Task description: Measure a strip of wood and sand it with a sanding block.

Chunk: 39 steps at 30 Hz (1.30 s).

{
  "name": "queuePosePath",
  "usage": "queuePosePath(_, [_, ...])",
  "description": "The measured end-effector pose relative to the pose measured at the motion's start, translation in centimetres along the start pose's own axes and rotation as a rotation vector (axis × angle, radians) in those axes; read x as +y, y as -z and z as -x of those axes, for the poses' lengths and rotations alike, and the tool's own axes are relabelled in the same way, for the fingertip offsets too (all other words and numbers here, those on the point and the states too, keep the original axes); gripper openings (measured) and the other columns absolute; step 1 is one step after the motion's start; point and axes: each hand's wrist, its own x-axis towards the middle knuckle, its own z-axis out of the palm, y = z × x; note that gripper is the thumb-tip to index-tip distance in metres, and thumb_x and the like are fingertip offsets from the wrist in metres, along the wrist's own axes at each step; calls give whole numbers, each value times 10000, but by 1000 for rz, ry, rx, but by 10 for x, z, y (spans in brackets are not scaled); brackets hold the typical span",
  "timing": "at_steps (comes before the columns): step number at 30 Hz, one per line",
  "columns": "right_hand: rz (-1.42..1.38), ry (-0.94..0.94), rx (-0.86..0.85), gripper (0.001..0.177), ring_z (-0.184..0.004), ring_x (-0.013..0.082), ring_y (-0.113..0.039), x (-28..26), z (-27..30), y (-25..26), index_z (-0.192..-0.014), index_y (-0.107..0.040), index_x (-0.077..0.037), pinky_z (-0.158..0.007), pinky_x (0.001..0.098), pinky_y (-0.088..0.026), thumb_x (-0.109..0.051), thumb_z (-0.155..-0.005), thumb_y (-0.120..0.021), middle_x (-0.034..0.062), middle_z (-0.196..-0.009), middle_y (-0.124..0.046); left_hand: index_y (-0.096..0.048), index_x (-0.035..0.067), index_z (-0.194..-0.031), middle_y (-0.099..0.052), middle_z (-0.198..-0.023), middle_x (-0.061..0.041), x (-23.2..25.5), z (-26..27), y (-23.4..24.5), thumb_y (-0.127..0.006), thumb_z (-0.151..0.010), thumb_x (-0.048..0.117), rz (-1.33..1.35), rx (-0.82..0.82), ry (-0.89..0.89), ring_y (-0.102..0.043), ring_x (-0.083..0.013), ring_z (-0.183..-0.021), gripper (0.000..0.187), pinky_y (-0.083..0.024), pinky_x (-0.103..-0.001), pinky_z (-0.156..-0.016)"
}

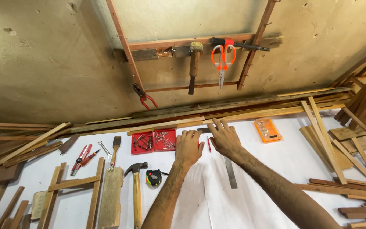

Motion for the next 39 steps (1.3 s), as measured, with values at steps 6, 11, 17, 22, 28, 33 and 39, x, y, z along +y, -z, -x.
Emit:
queuePosePath(6, [-22, -17, 11, 553, -1310, 356, -473, 3, -18, 14, -1308, -511, -64, -856, 543, -542, -221, -843, -767, 161, -1418, -490, -661, 78, -1257, -660, -1174, -130, -4, -27, 10, -794, -820, 242, -5, -1, -4, -556, -341, -1161, 485, -438, -533, -911])
queuePosePath(11, [4, -60, 21, 512, -1308, 356, -476, 9, -27, 8, -1294, -521, -75, -880, 553, -536, -211, -854, -745, 159, -1413, -495, -655, 79, -1270, -655, -1203, -133, -12, -42, 2, -796, -812, 255, 5, -9, -18, -557, -343, -1172, 510, -437, -534, -943])
queuePosePath(17, [32, -103, -44, 527, -1297, 372, -470, 14, -22, 9, -1297, -506, -60, -845, 560, -543, -220, -854, -741, 172, -1420, -475, -647, 80, -1280, -644, -1259, -132, -8, -44, -2, -783, -846, 260, 16, -64, -16, -556, -333, -1181, 489, -432, -530, -916])
queuePosePath(22, [53, -101, -30, 515, -1294, 377, -473, 21, -11, 16, -1279, -507, -64, -844, 556, -550, -223, -852, -746, 182, -1422, -466, -650, 81, -1264, -640, -1262, -134, 2, -44, -6, -774, -860, 257, 34, -79, -21, -553, -330, -1189, 458, -433, -521, -910])
queuePosePath(28, [69, -75, -4, 547, -1294, 363, -474, 46, -2, 33, -1298, -502, -54, -841, 554, -549, -220, -842, -753, 163, -1424, -476, -642, 81, -1271, -637, -1236, -120, 34, -54, -19, -771, -862, 243, 59, -50, -5, -558, -321, -1163, 459, -433, -522, -901])
queuePosePath(33, [10, -43, 5, 571, -1310, 391, -439, 92, 23, 45, -1310, -500, -76, -911, 592, -494, -242, -832, -765, 180, -1459, -445, -645, 88, -1260, -647, -1225, -101, 86, -69, -46, -783, -843, 219, 14, -7, -26, -569, -318, -1148, 459, -448, -519, -886])
queuePosePath(39, [-48, -59, -10, 547, -1337, 364, -438, 186, 59, 52, -1323, -499, -89, -950, 584, -482, -245, -866, -756, 160, -1490, -447, -680, 94, -1225, -663, -1210, -90, 152, -95, -96, -772, -865, 211, 20, 66, -38, -584, -312, -1150, 389, -466, -500, -897])
